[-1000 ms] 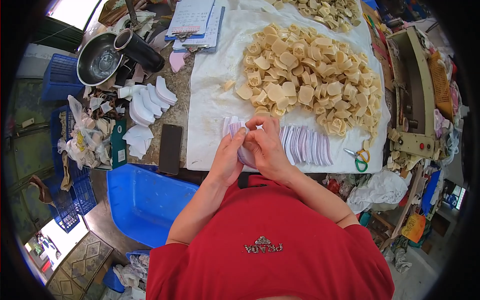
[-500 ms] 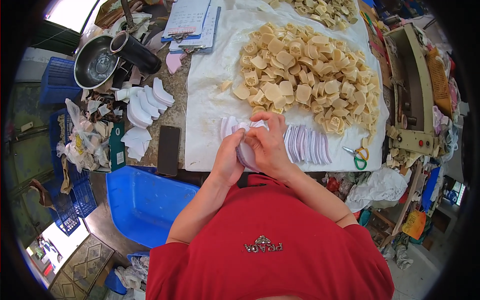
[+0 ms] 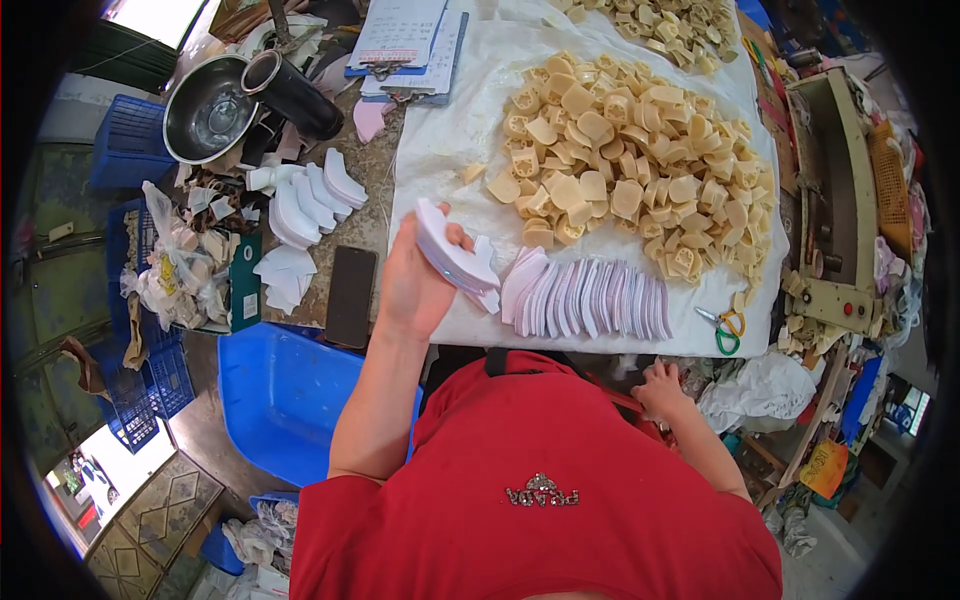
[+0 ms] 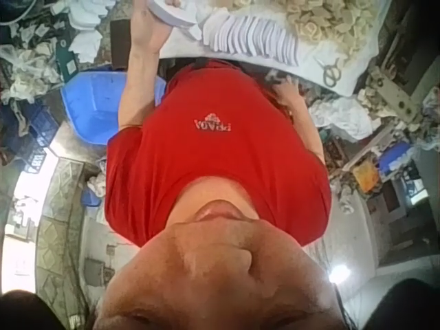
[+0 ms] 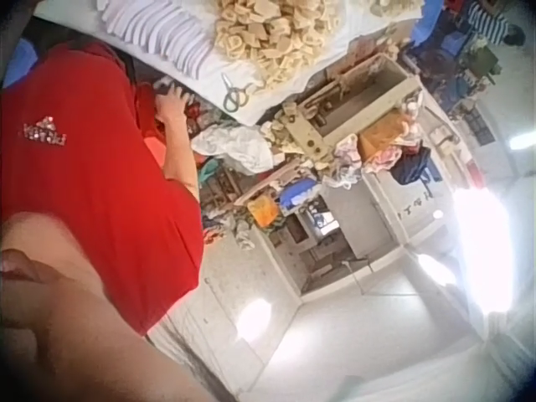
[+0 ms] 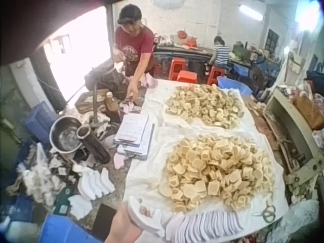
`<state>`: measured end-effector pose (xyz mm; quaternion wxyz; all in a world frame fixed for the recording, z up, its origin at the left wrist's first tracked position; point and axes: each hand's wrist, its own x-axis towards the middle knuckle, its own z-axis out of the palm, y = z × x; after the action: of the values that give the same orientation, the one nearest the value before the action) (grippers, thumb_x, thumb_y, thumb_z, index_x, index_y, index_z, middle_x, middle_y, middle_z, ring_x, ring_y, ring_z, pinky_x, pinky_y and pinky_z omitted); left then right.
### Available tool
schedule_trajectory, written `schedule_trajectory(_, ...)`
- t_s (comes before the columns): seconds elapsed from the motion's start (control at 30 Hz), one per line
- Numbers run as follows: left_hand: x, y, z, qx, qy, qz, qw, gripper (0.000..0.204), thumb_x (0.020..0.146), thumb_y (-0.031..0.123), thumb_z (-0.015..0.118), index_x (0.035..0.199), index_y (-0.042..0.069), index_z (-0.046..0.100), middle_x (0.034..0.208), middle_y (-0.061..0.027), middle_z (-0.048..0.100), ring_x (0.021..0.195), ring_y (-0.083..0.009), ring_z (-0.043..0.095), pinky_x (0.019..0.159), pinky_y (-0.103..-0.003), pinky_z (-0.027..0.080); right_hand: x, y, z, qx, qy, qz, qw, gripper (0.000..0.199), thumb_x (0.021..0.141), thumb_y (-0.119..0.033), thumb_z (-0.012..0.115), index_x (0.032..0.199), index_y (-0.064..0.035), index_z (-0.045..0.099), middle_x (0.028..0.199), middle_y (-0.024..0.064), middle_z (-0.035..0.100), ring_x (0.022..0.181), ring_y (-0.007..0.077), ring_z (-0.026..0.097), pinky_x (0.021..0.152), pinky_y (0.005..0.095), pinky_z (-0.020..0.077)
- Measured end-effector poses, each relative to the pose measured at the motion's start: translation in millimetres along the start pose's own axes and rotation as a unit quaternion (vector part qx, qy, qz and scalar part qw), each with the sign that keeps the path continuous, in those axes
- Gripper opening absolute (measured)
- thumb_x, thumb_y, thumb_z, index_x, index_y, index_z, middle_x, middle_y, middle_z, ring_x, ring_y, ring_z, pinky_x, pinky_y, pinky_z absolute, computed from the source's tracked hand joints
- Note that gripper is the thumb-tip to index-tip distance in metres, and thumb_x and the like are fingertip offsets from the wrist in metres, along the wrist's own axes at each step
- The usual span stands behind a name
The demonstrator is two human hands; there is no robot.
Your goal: The person is sorting and counting pink and white striped shoe components on a workbench in a factory setting.
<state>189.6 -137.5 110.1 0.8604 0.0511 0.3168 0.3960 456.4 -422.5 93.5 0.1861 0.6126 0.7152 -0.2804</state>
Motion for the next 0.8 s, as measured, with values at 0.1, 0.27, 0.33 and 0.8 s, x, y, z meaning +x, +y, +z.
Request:
schedule_trajectory(0.1,-6,-13,-6,0.015,-0.026,-0.038,0.999,0.03,0.091,0.014,0.041,0.117,-0.001,0.038,0.089,-0.0107,0.052,0.083,-0.0214,0.052,0.08,-0.037,0.044,27,-5,-20,0.251,0.05,0.009,0.967,0.028,0.08,-0.012,0.055,0.107,-0.0049,0.055,0.096,0.0165,0.055,0.094,0.0348,0.051,0.085,0.0407,0.0393)
schedule_trajectory(0.27,-16,-28,9,0.19,-0.102,-0.067,0.974,0.043,0.088,0.007,0.043,0.129,-0.005,0.034,0.117,-0.0156,0.053,0.109,-0.0251,0.051,0.095,-0.039,0.04,117,-66,-122,0.389,0.393,-0.056,0.831,0.024,0.076,-0.008,0.066,0.097,-0.0018,0.057,0.09,0.0135,0.058,0.084,0.0295,0.055,0.074,0.0337,0.0447)
schedule_trajectory(0.33,-18,-32,14,0.203,-0.137,-0.073,0.967,0.041,0.089,0.006,0.042,0.129,-0.004,0.036,0.12,-0.0138,0.051,0.111,-0.023,0.05,0.095,-0.037,0.04,132,-89,-143,0.408,0.418,-0.09,0.806,0.027,0.073,-0.009,0.069,0.096,-0.0018,0.057,0.09,0.0127,0.058,0.085,0.0275,0.056,0.074,0.0334,0.0454)
schedule_trajectory(0.8,-26,-39,7,0.169,-0.099,-0.048,0.979,0.043,0.089,0.001,0.037,0.132,-0.003,0.032,0.122,-0.0132,0.047,0.113,-0.0213,0.048,0.098,-0.037,0.037,153,-89,-138,0.47,0.275,-0.035,0.838,0.03,0.072,-0.015,0.068,0.094,0.0012,0.058,0.079,0.0133,0.059,0.072,0.0245,0.059,0.065,0.0328,0.0464)
